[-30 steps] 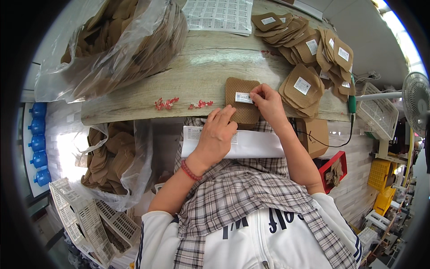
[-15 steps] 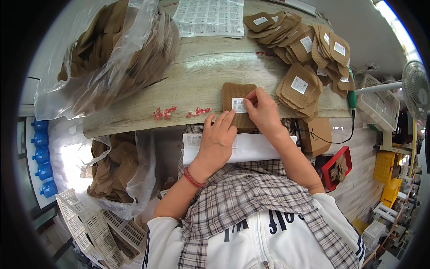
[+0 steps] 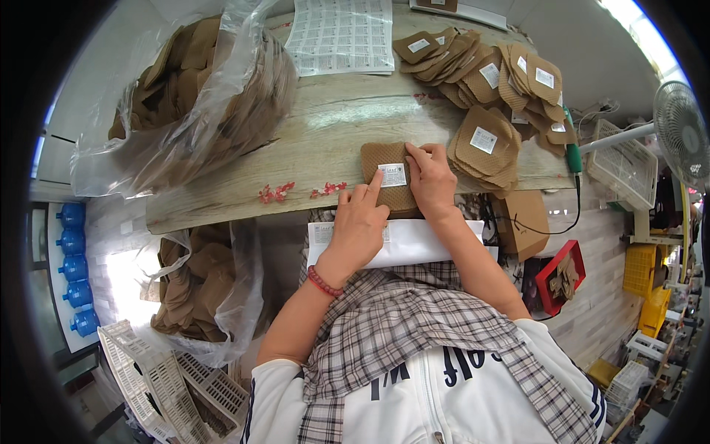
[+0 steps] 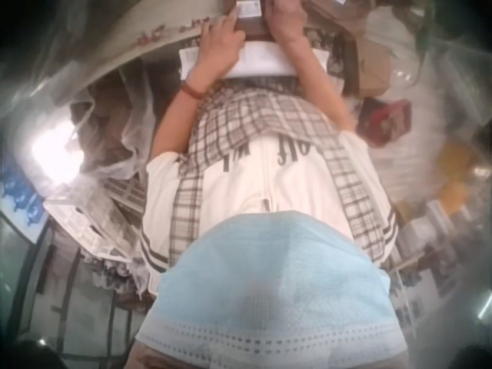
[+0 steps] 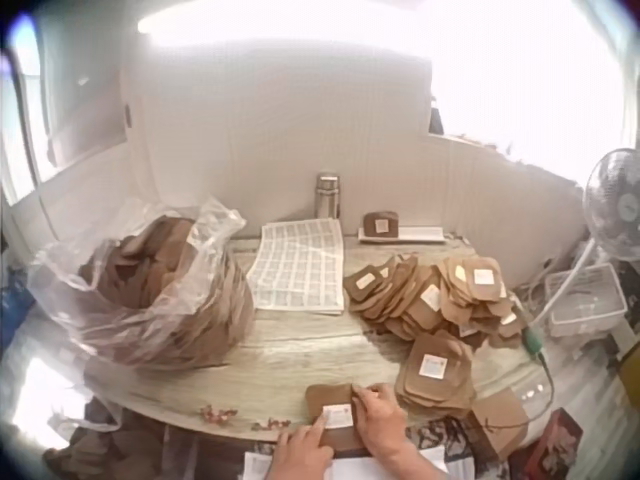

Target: The person repeatedly peels small labels from a sheet and sticks them onto brown paper pouches on a table. They handle the label sheet and pouches one at a time, placing labeled pouches into a growing stack.

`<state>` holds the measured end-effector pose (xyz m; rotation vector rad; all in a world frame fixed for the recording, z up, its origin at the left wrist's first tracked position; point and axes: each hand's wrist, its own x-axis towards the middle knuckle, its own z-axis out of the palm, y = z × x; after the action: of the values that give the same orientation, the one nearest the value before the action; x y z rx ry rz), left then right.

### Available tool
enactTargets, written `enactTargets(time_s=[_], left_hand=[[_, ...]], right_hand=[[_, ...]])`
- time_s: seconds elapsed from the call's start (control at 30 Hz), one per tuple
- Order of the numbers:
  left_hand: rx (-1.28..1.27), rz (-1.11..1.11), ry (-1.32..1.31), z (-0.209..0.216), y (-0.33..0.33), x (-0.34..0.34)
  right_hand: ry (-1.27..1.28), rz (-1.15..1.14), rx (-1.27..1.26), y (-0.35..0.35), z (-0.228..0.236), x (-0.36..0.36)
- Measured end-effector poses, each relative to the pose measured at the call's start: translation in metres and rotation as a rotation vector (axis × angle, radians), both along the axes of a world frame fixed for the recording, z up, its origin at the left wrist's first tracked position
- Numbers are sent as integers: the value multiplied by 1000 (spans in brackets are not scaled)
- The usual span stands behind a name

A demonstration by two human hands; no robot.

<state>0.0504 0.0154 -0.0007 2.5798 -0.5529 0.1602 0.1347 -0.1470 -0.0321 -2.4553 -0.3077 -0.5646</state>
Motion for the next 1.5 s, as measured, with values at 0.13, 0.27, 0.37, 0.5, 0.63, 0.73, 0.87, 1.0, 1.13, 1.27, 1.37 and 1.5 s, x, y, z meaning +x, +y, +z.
enactTargets(time_s=[0.13,0.27,0.37,0.5,0.63,0.73,0.87,1.0,1.13,1.27,1.37,1.5], left_hand=[[25,0,-2,0,-1,1],[45,11,-54,-5,-2,-5],[21,19,-50,-1,-4,-10],[-17,32,-47,-4,-6,-18],[-71,1,20,-9,-12,-18],[-61,-1,-6,-18,-6,-18],[-31,3,-11,-20,-4,-18],[-30,10,-59,-12,-7,-20],[-75,28,-154,-6,-6,-29],[-192,63,-7,5,-7,-36],[-231,126,20,6,1,-44],[-328,166,-3,-6,21,-56]], right_hand=[[-195,9,-51,-4,0,5],[-325,118,-13,-6,3,10],[-217,168,146,-8,2,7],[95,134,212,-8,5,4],[100,134,318,-19,-4,23],[213,61,569,-32,9,30],[-78,-108,596,-73,50,36],[-313,-290,80,-104,74,29],[-47,187,112,-68,64,-48],[34,454,45,-37,35,-96],[102,438,114,-35,20,-96],[107,445,170,-37,11,-93]])
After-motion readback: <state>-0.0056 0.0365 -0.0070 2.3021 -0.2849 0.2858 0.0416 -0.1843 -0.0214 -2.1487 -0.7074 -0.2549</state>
